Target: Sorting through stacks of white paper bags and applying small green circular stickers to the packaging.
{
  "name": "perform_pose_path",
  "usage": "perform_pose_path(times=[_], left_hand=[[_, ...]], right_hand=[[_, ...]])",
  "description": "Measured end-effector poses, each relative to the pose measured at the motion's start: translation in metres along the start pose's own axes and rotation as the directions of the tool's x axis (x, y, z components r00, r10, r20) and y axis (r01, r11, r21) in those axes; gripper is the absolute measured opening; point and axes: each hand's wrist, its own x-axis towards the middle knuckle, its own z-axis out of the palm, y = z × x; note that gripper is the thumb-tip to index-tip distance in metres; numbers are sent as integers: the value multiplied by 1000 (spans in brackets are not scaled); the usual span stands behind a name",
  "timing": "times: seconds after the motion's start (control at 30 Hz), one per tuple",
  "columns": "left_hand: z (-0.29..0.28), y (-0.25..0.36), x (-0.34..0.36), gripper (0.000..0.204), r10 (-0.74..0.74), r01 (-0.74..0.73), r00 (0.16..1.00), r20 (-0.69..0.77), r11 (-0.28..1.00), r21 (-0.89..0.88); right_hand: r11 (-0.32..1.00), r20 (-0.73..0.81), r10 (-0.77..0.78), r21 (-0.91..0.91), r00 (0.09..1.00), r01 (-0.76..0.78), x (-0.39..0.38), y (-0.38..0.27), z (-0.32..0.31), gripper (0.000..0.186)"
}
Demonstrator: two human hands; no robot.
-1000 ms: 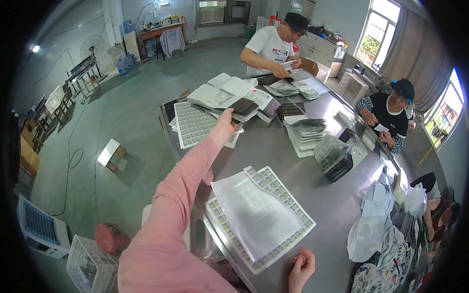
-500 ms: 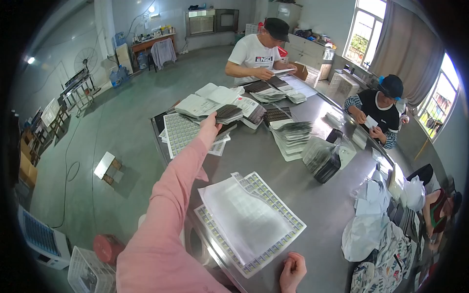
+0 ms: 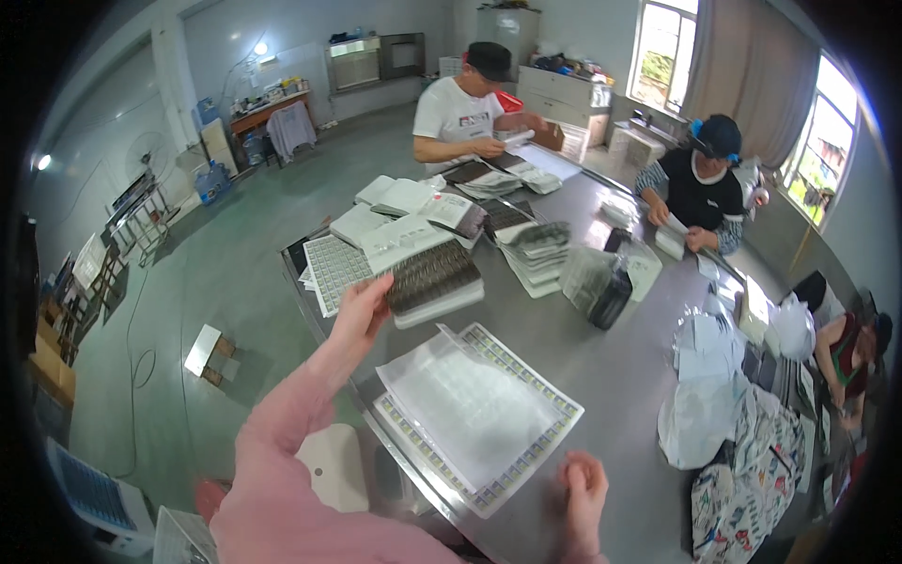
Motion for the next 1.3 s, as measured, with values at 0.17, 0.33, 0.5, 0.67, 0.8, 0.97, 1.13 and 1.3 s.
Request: perform_pose_path(times=[0.17,0.33,0.5,0.67,0.8,0.97,1.13,1.3], left_hand=[[40,-21,-135,27,-68,60,890,450,998,32],[58,-74,-222,30,-330,277,526,784,938,210],[92,-108,-243,4,-176,-285,473,863,897,339],[85,-173,-225,21,-240,80,514,824,969,232],[151,-153,-286,53,-313,357,555,771,927,119],[162,-155,-289,58,-701,442,222,677,691,571],[145,-179,-283,49,-689,430,293,662,714,552],[137,-190,-282,48,-716,497,330,615,686,532]], right_hand=[[806,288,28,560,957,-192,-1,-58,9,68],[765,0,83,641,997,-64,-36,-84,-5,55],[864,-336,128,500,933,61,-100,-67,-66,47],[853,-487,74,483,870,197,-146,-57,-91,47],[883,-421,88,452,903,124,-156,-49,-90,45],[896,-323,121,442,939,37,-149,-43,-80,50],[650,-500,-666,-753,554,103,-128,-61,-72,58],[414,-22,-542,-877,840,244,-125,-59,-75,43]])
